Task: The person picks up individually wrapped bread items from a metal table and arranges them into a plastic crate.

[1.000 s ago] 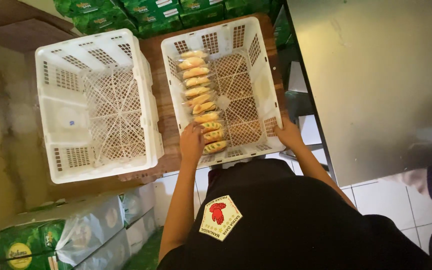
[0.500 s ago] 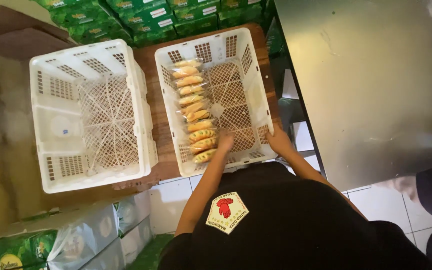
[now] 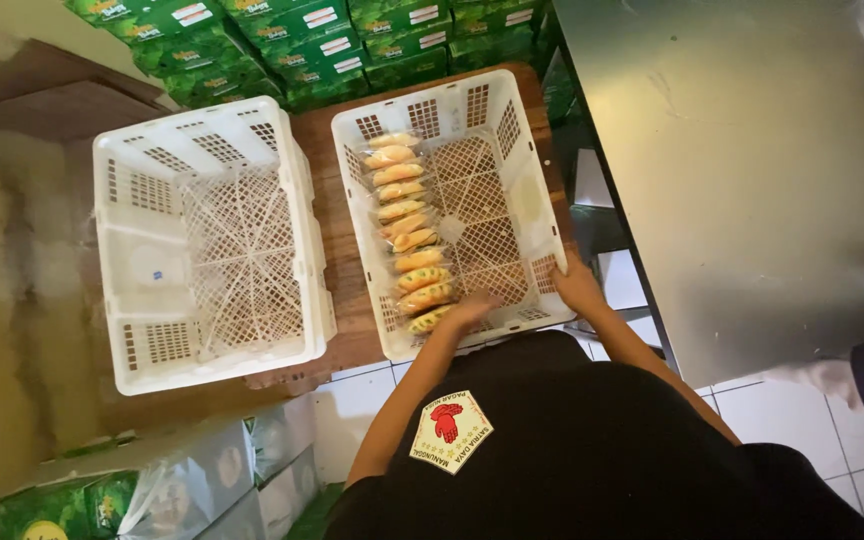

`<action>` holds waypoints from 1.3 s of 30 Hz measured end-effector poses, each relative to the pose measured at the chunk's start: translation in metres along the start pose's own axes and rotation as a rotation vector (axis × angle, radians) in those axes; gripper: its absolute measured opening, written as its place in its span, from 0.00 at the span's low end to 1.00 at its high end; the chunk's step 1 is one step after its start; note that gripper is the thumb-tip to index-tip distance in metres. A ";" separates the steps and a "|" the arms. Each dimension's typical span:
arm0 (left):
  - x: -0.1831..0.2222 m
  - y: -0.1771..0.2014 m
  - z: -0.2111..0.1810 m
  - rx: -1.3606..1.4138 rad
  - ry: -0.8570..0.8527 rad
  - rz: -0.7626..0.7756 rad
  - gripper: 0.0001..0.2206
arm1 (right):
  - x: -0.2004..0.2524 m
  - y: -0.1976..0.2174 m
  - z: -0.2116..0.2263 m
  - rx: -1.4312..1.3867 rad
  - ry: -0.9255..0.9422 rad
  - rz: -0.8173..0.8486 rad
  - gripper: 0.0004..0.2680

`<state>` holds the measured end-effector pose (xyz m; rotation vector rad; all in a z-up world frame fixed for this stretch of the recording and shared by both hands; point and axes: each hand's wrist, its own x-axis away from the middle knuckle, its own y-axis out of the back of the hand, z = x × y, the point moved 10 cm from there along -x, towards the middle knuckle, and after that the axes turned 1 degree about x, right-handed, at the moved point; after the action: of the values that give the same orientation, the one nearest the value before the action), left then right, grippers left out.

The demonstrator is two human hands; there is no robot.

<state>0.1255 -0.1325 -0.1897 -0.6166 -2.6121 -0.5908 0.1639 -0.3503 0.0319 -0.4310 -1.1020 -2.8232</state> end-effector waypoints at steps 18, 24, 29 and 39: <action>0.121 0.052 -0.160 -0.348 -0.011 0.249 0.23 | 0.008 0.008 0.009 -0.042 -0.064 -0.023 0.16; 0.181 0.189 -0.189 -0.173 -0.316 -0.469 0.16 | 0.005 0.008 0.006 -0.033 -0.014 -0.051 0.15; 0.241 0.250 -0.201 -0.683 -0.108 -0.952 0.34 | 0.000 0.006 -0.004 -0.028 -0.020 -0.052 0.15; 0.244 0.256 -0.189 -0.455 0.006 -0.821 0.25 | 0.012 0.019 0.011 -0.020 -0.106 -0.077 0.16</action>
<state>0.1016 0.0654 0.1582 0.3972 -2.6616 -1.4365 0.1584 -0.3564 0.0553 -0.5576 -1.1332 -2.9107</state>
